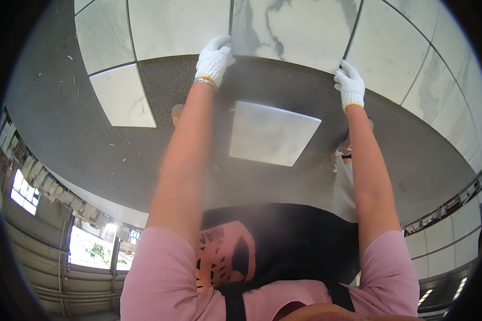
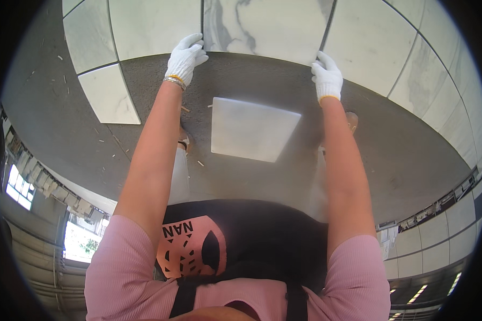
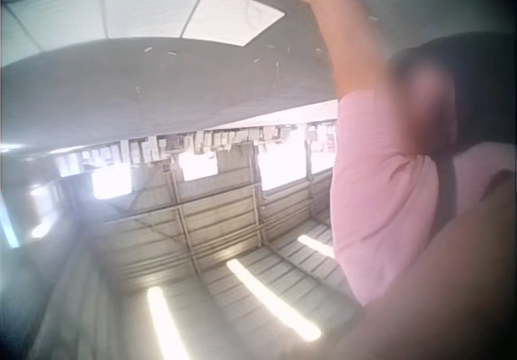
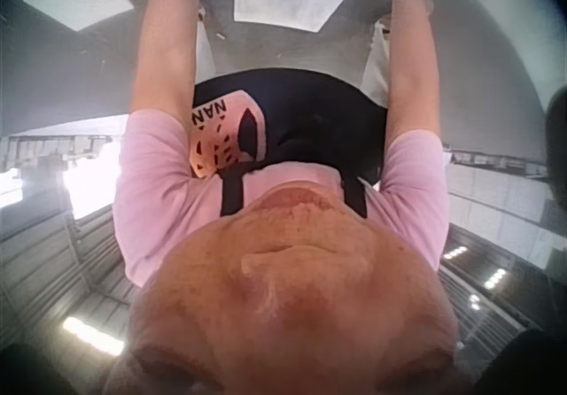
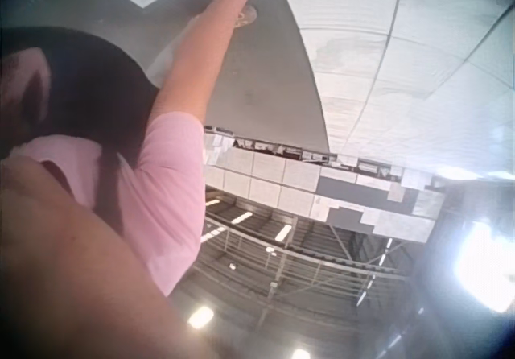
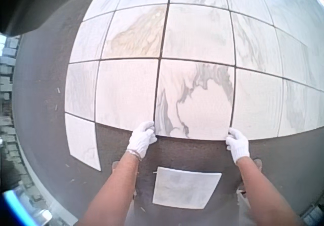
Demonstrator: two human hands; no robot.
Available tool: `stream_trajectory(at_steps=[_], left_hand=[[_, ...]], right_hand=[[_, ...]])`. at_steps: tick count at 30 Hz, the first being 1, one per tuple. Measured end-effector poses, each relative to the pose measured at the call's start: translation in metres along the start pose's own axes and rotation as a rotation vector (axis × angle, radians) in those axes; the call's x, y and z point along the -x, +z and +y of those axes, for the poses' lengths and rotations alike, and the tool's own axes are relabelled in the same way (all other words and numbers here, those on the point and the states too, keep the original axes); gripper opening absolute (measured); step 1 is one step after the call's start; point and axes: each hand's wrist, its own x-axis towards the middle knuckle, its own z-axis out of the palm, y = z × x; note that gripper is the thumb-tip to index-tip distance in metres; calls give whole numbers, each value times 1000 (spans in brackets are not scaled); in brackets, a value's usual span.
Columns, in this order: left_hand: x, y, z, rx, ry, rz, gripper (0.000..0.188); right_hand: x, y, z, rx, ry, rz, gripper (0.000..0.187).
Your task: The person picks up square tiles from stacks, carries them to a tiled floor area, and places them one by one into an expanding grid pattern. The person handles tiles with gloved hands and aligns them with existing tiles on the floor.
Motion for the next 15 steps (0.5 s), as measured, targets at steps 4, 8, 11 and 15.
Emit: stream_trajectory(at_steps=[4,8,11,15], left_hand=[[1,-7,-12,137,23,-23,46],[0,-7,-20,80,30,-33,50],[-2,-5,-21,34,70,-49,52],[-6,-2,-19,-77,34,-24,55]], right_hand=[[-6,2,9,20,-30,2,50],[-7,3,19,78,-133,7,48],[-7,3,25,218,-137,58,49],[-14,6,32,128,-111,57,51]])
